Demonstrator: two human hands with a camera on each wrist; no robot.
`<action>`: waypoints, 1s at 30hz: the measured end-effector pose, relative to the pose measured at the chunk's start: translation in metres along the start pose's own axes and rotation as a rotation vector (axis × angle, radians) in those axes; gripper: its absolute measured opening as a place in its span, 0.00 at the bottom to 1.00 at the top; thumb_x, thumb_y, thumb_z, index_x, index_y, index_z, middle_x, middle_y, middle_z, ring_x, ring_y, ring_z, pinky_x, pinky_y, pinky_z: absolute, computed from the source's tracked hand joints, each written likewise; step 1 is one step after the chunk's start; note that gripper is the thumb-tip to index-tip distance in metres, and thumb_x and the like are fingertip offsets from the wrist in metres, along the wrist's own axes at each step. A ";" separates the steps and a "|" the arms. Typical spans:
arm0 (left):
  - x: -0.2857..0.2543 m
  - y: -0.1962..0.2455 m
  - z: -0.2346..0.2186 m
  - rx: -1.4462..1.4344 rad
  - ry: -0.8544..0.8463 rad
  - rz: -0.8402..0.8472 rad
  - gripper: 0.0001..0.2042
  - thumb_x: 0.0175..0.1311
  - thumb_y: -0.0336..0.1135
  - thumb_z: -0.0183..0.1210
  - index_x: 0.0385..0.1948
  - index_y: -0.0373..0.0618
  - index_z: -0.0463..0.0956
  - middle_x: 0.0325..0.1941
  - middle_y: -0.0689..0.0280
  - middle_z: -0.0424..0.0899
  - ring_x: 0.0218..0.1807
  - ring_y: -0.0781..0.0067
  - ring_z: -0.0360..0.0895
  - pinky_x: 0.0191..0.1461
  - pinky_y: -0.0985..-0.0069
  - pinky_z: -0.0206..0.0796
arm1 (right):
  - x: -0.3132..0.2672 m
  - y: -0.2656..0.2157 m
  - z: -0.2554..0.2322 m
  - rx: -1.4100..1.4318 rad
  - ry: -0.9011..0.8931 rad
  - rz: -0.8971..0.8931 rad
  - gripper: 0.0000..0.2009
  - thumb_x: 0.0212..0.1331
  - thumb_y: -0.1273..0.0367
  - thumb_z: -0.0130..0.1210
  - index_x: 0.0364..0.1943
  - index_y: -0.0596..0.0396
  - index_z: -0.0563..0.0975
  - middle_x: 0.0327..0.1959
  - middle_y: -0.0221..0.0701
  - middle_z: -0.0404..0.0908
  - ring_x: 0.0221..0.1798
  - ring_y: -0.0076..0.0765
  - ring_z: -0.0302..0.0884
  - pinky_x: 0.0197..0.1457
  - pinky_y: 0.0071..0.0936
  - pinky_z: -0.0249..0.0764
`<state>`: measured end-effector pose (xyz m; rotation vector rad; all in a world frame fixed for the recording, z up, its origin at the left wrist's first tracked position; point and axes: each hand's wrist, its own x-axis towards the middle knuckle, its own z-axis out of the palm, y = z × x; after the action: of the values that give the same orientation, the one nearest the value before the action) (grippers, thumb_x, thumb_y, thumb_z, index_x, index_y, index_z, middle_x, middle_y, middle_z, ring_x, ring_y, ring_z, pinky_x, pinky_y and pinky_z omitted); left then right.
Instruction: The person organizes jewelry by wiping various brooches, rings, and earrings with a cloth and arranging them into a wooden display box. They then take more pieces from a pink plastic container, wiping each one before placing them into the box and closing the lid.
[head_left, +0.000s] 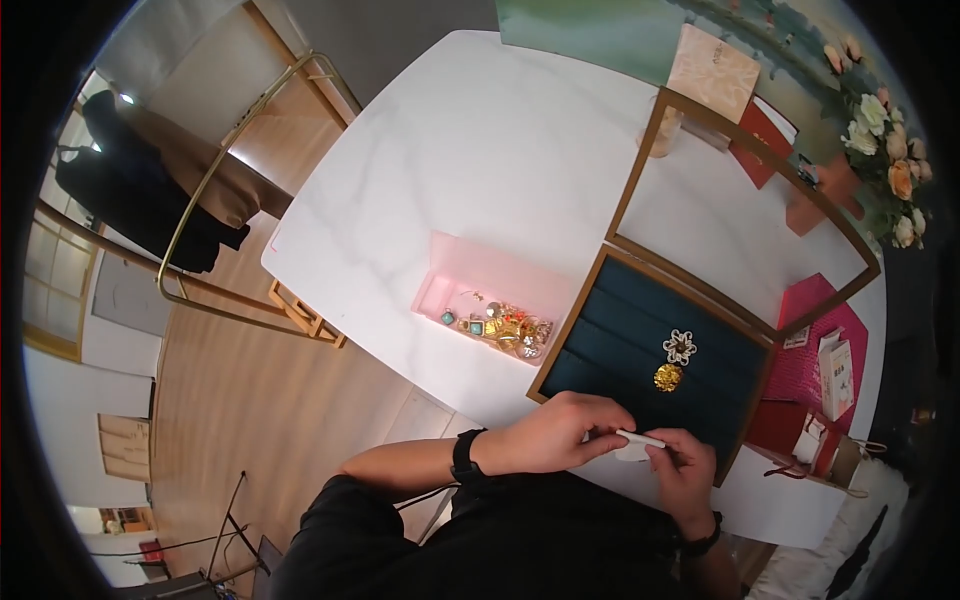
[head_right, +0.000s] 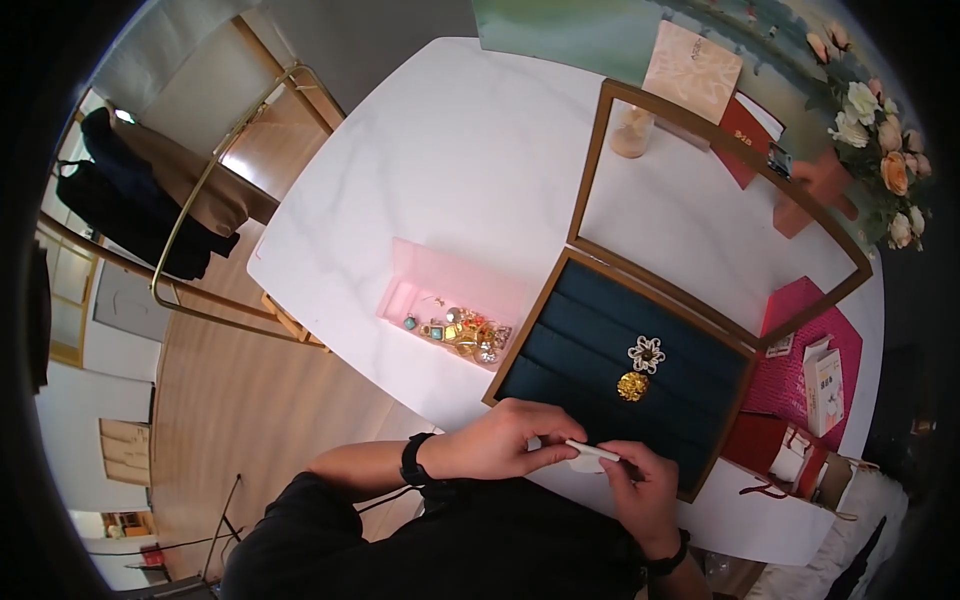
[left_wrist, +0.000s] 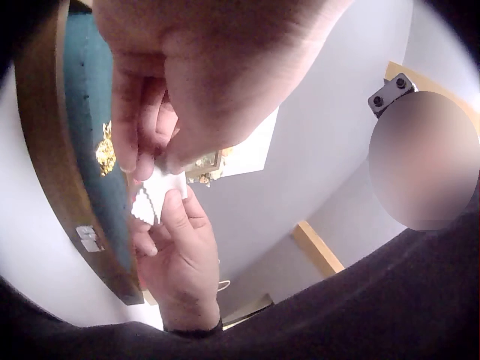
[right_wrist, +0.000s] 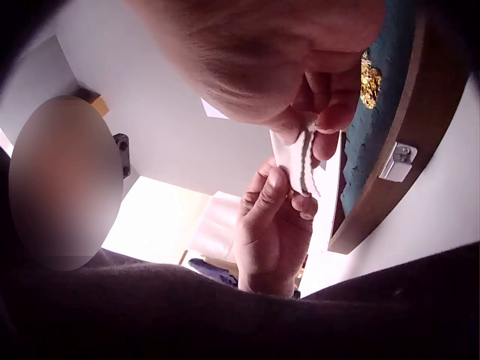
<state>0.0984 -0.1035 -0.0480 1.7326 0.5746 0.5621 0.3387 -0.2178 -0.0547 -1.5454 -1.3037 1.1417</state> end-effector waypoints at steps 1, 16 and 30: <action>-0.002 0.001 -0.006 0.048 -0.023 0.002 0.10 0.71 0.29 0.71 0.51 0.39 0.86 0.46 0.59 0.91 0.44 0.59 0.91 0.45 0.69 0.86 | 0.002 0.002 0.003 -0.012 0.019 -0.013 0.08 0.69 0.80 0.65 0.49 0.64 0.86 0.40 0.36 0.92 0.42 0.26 0.90 0.48 0.22 0.84; -0.046 -0.042 -0.162 0.822 0.528 -0.195 0.08 0.65 0.24 0.70 0.44 0.40 0.89 0.39 0.60 0.89 0.33 0.64 0.87 0.40 0.69 0.80 | 0.015 0.035 -0.012 0.130 0.288 0.075 0.04 0.75 0.78 0.62 0.48 0.62 0.81 0.33 0.26 0.87 0.30 0.13 0.76 0.34 0.16 0.67; -0.035 -0.027 -0.193 1.021 0.219 -0.002 0.11 0.56 0.24 0.72 0.42 0.43 0.90 0.39 0.63 0.89 0.39 0.57 0.87 0.44 0.65 0.81 | 0.005 0.063 -0.020 0.075 0.272 0.047 0.04 0.74 0.79 0.62 0.48 0.63 0.80 0.37 0.32 0.90 0.37 0.19 0.85 0.42 0.21 0.80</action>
<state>-0.0539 0.0219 -0.0347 2.6332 1.1471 0.4846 0.3748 -0.2232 -0.1096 -1.6196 -1.0373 0.9581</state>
